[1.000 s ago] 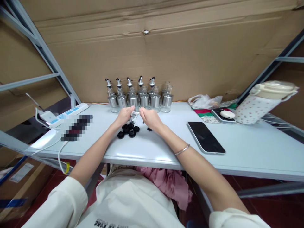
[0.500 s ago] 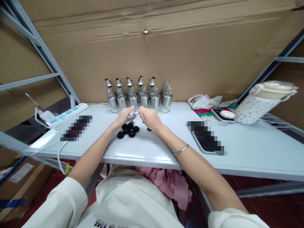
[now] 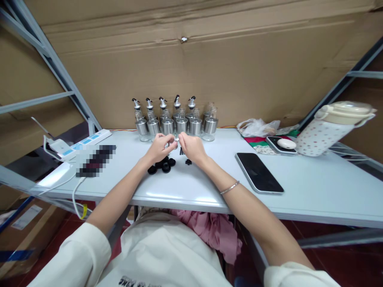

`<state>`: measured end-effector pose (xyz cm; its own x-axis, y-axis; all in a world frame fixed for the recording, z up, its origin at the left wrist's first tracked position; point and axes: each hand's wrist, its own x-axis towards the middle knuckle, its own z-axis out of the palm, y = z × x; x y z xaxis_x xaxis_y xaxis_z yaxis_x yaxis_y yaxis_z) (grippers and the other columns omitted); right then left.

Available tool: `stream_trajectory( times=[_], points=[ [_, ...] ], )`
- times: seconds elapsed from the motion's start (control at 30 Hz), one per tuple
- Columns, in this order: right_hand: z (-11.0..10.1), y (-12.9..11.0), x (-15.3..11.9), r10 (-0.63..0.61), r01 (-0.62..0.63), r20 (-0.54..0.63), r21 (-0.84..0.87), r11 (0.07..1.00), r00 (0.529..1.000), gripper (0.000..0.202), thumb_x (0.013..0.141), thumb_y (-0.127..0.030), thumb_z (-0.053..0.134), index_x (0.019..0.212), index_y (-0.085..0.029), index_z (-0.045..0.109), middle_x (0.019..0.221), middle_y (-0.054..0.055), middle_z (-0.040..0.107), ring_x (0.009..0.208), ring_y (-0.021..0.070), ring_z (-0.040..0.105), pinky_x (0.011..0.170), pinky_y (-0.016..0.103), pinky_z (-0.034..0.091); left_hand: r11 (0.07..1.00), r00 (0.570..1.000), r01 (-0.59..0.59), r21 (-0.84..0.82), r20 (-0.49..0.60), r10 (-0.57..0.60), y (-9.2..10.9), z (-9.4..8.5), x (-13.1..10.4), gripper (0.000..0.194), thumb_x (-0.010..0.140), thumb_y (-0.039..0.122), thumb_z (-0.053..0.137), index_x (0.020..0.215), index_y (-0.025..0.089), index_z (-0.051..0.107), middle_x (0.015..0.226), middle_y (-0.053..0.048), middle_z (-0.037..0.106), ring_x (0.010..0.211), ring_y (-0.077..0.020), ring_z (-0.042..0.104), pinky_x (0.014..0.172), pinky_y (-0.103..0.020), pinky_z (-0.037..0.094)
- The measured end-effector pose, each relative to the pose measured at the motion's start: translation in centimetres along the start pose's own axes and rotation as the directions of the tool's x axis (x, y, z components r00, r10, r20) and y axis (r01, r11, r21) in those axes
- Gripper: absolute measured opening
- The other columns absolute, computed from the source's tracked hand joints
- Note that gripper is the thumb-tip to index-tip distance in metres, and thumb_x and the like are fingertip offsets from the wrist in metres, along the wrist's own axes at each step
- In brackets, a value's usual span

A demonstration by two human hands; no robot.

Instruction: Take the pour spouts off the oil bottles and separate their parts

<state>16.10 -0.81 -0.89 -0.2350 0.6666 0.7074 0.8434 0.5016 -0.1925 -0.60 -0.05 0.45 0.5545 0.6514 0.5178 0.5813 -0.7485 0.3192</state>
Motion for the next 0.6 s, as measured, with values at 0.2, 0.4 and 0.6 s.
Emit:
stream_trajectory(
  times=[0.2, 0.4, 0.6],
  points=[
    [0.35, 0.27, -0.07, -0.010, 0.010, 0.011, -0.037, 0.999, 1.000, 0.044, 0.096, -0.036, 0.015, 0.067, -0.020, 0.044, 0.049, 0.002, 0.050, 0.044, 0.0144, 0.046, 0.050, 0.026, 0.024, 0.997, 0.999, -0.006, -0.074, 0.040, 0.009, 0.49, 0.02, 0.04, 0.025, 0.092, 0.035, 0.032, 0.076, 0.019, 0.043, 0.067, 0.003, 0.061, 0.061, -0.0119, 0.054, 0.089, -0.033, 0.034],
    [0.14, -0.04, -0.07, -0.041, 0.041, 0.034, -0.014, 0.999, 0.999, 0.044, 0.096, -0.037, 0.014, 0.067, -0.021, 0.043, 0.051, 0.002, 0.050, 0.044, 0.0139, 0.046, 0.049, 0.026, 0.024, 0.960, 0.995, 0.081, -0.270, 0.075, -0.063, 0.78, -0.29, -0.32, 0.018, 0.090, 0.037, 0.035, 0.087, 0.020, 0.040, 0.061, 0.005, 0.056, 0.054, -0.0130, 0.056, 0.066, -0.026, 0.042],
    [-0.33, -0.38, -0.12, -0.035, 0.034, 0.025, 0.053, 0.998, 0.999, 0.044, 0.096, -0.040, 0.014, 0.069, -0.021, 0.042, 0.052, 0.002, 0.049, 0.047, 0.0140, 0.046, 0.051, 0.026, 0.027, 0.746, 0.972, 0.218, -0.629, 0.209, -0.108, 0.84, -0.13, -0.25, 0.016, 0.088, 0.036, 0.036, 0.083, 0.020, 0.037, 0.053, 0.007, 0.055, 0.041, -0.0116, 0.053, 0.049, -0.023, 0.041]
  ],
)
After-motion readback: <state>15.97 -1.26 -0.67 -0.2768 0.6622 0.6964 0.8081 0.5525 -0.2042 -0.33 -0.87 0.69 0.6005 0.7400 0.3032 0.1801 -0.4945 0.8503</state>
